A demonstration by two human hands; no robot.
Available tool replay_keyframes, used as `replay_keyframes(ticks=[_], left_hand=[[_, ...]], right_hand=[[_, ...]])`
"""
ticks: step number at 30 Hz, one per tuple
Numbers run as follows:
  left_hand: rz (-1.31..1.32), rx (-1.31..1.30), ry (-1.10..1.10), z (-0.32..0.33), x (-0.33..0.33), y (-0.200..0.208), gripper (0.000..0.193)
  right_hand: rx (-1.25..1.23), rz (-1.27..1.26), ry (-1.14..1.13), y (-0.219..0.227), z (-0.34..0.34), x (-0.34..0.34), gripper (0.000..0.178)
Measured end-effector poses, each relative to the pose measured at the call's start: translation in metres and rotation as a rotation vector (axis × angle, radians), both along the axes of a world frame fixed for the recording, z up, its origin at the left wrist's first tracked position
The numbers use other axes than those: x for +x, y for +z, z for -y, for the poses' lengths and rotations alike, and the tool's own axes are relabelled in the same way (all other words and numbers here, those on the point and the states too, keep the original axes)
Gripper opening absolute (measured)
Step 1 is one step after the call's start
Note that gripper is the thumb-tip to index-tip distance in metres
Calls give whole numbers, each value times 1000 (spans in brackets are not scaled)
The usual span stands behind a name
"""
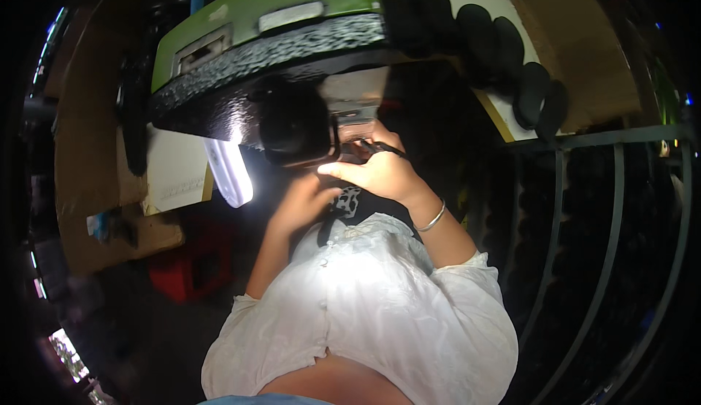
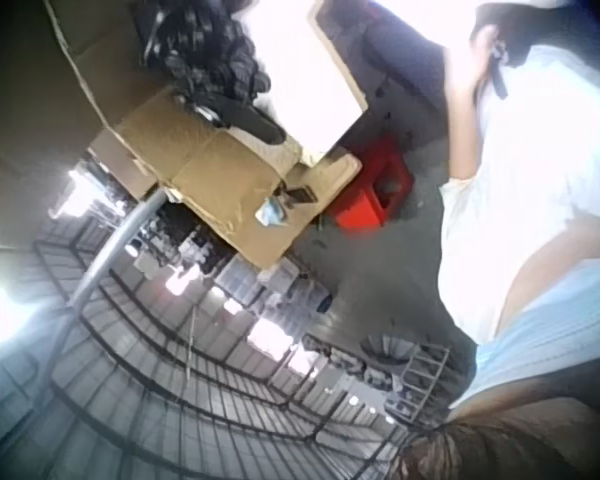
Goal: The person repeatedly grinds the soles of black shoes against a green grinding machine. They pick up shoes from a nearby pile, press the soles against the rotating wheel, and place them back down. The process is repeated for multiple shoes throughout the clip.
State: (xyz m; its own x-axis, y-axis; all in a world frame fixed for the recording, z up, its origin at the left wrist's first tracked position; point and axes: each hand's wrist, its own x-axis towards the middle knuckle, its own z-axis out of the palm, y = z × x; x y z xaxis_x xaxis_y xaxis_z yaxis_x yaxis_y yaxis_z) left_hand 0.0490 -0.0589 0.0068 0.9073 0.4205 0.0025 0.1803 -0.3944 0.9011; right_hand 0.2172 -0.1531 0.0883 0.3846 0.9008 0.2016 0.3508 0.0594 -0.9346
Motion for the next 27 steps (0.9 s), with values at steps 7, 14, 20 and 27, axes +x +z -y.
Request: replay_keyframes(ticks=[7, 14, 20, 27], left_hand=[[-119, -80, 123, 3, 7, -5, 30], [48, 157, 485, -65, -50, -35, 18], [-50, 855, 924, -173, -94, -14, 35], [-606, 929, 1597, -294, -182, 13, 66]], right_hand=[[230, 169, -748, 28, 55, 70, 31], [274, 610, -1307, -15, 141, 202, 21], [5, 518, -1190, -75, 164, 250, 29], [-244, 208, -478, -64, 72, 132, 33]])
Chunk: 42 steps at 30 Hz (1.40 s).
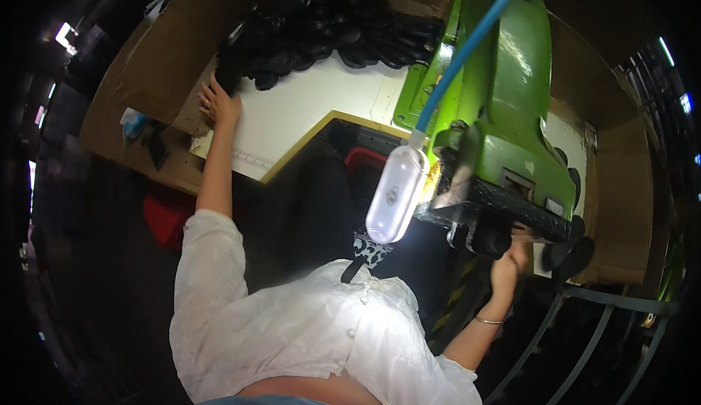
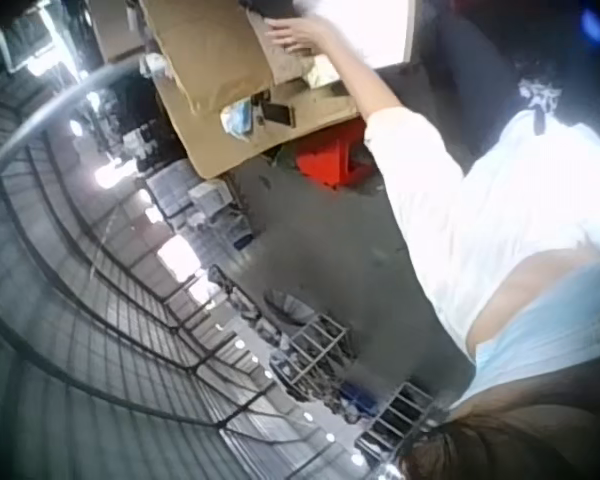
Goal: The person repeatedly grinds the soles of black shoes against a green grinding machine. They pick up shoes from a nearby pile, press the soles against the rotating wheel, and place them back down. The process is repeated for multiple shoes throughout the clip.
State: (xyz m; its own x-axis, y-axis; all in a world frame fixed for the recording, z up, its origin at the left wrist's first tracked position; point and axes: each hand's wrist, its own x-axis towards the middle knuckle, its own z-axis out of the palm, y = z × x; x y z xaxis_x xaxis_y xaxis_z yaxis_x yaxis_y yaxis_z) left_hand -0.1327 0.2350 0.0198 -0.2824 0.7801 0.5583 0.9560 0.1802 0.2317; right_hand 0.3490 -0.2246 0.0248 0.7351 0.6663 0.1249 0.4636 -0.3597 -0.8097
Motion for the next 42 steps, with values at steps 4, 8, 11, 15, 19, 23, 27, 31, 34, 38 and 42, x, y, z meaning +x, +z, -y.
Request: replay_keyframes(ticks=[4, 8, 11, 15, 19, 23, 27, 31, 34, 38, 42], left_hand=[[46, -264, -146, -32, -40, -15, 59], [-106, -114, -374, 13, -15, -32, 49], [-300, -220, -425, 106, 33, -24, 43], [167, -275, -984, 208, 85, 28, 32], [695, -503, -1338, 263, 139, 63, 23], [1338, -796, -1477, 292, 179, 53, 22], [1040, -1249, -1456, 301, 215, 63, 25], [828, -931, -1293, 305, 226, 64, 34], [859, -985, -1265, 300, 213, 24, 39], [811, -943, -1205, 302, 202, 8, 25], [897, -835, -1262, 300, 203, 12, 23]], right_hand=[[-583, -452, 738, 27, -31, -59, 60], [-725, -339, 714, 4, -35, -69, 68], [-619, -275, 686, -12, -37, -75, 64], [-354, -148, 549, 2, -58, -107, 42], [-185, -241, 724, 12, -72, -126, 39], [-50, -322, 869, -12, -61, -123, 37], [100, -723, 729, -68, -39, -149, 37], [94, -774, 638, -27, -33, -162, 30], [-71, -756, 665, -20, -17, -139, 28], [-263, -402, 720, 22, -2, -66, 33], [305, -755, 461, 32, 7, -29, 34]])
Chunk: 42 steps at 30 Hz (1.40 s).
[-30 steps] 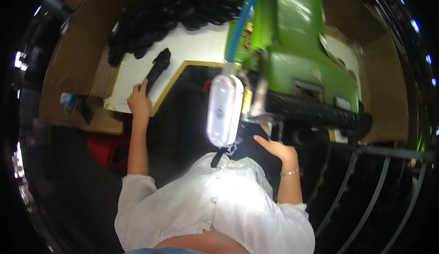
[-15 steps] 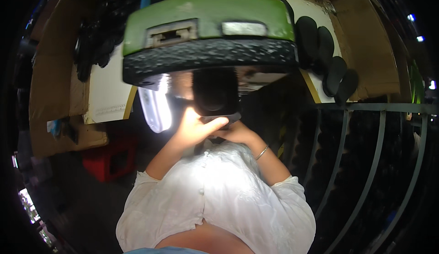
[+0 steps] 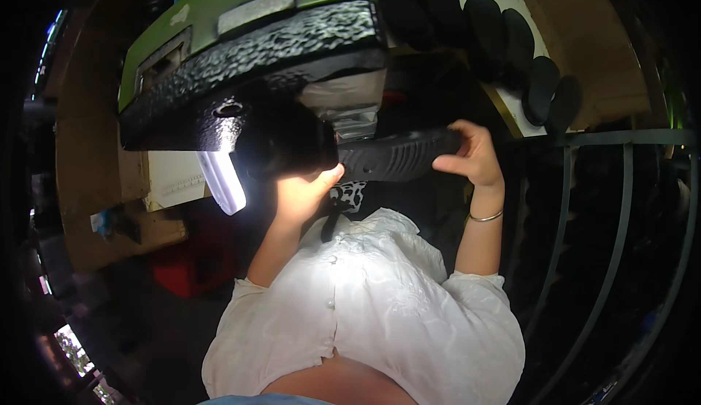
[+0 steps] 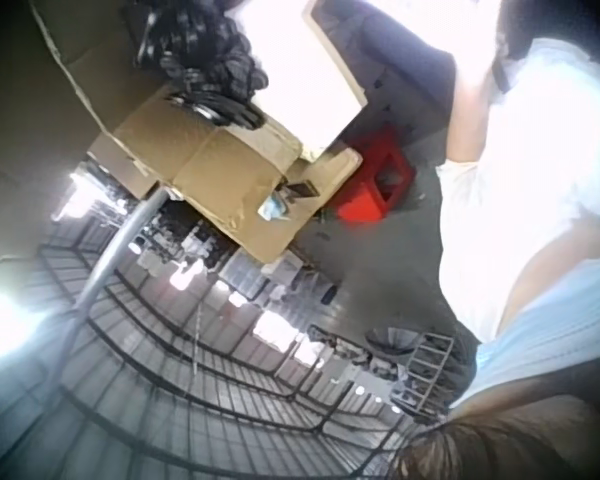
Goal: The person repeatedly grinds the soles of black shoes against a green grinding machine. They pick up shoes from a nearby pile, press the soles against the rotating wheel, and place them back down. The process is repeated for multiple shoes throughout the clip.
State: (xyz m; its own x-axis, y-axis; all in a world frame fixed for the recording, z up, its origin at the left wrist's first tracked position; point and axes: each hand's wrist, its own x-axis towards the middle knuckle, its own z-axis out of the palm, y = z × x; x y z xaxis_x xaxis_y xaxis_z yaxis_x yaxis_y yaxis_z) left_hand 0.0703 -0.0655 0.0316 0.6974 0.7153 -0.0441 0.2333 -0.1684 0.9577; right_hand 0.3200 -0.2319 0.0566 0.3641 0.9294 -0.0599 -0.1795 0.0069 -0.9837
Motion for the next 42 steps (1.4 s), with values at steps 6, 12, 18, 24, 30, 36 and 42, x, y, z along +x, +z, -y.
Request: replay_keyframes(ticks=[6, 12, 18, 24, 30, 36, 42], left_hand=[[402, 64, 101, -14, -7, 10, 26], [502, -300, 198, -40, -38, 29, 36], [204, -143, -4, -59, -59, -42, 38], [268, -345, -39, 16, 4, -4, 28], [549, -617, -41, 16, 21, 23, 32], [607, -483, 148, 20, 10, 21, 54], [454, -259, 148, 6, -13, 12, 57]], right_hand=[[170, -245, -74, 1, -32, -27, 40], [185, -251, -2, 8, -61, -83, 40], [72, 379, -6, 37, -77, -96, 47], [84, 330, -29, 27, -87, -95, 38], [-37, 238, 110, 16, -59, -79, 43], [-251, 151, 175, -13, -8, -36, 31], [21, -43, -56, 4, -23, -28, 29]])
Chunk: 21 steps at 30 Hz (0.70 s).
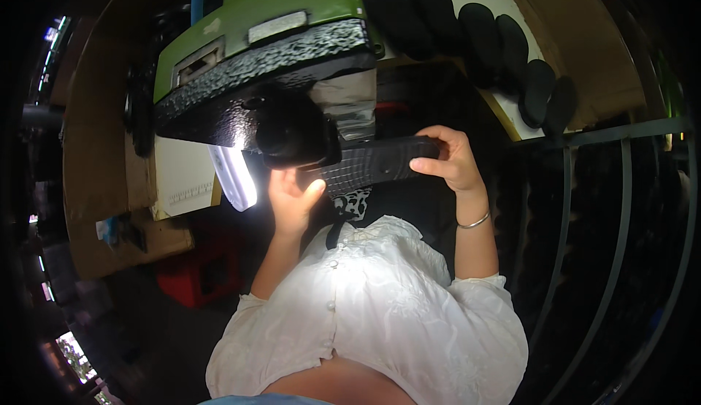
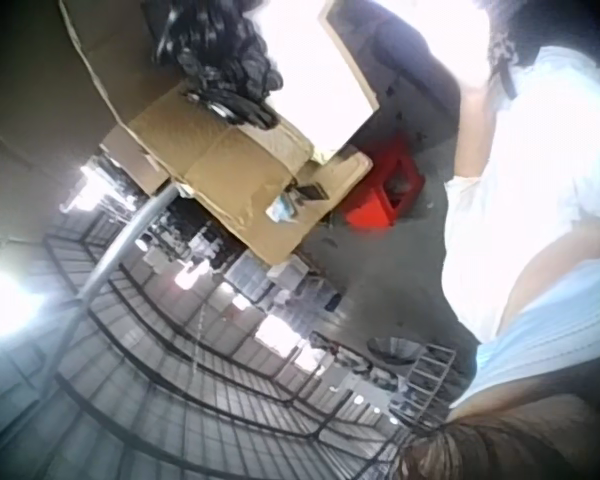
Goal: The person repeatedly grinds the soles of black shoes against a green grinding machine. They pick up shoes from a nearby pile, press the soles against the rotating wheel, and place them back down. The process is repeated for multiple shoes throughout the clip.
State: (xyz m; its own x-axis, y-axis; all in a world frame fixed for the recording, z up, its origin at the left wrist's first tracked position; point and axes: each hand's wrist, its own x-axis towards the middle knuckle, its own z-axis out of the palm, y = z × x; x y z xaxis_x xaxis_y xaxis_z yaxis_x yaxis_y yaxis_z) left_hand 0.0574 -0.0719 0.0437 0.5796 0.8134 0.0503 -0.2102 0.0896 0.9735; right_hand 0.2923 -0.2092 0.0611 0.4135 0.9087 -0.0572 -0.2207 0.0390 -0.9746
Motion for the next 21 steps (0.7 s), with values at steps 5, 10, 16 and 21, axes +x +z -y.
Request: replay_keyframes(ticks=[5, 10, 16, 21], left_hand=[[-93, -95, -15, -12, -38, -22, 52], [2, -232, 21, -23, -60, -30, 38], [-385, -87, -410, -16, -52, -73, 36], [-591, 129, -806, 23, 1, -34, 32]], right_hand=[[41, -16, 66, 22, -29, -26, 33], [134, 307, 50, 26, -51, -58, 55], [86, 301, 96, 39, -65, -71, 62], [-39, 322, 188, 43, -56, -62, 54]])
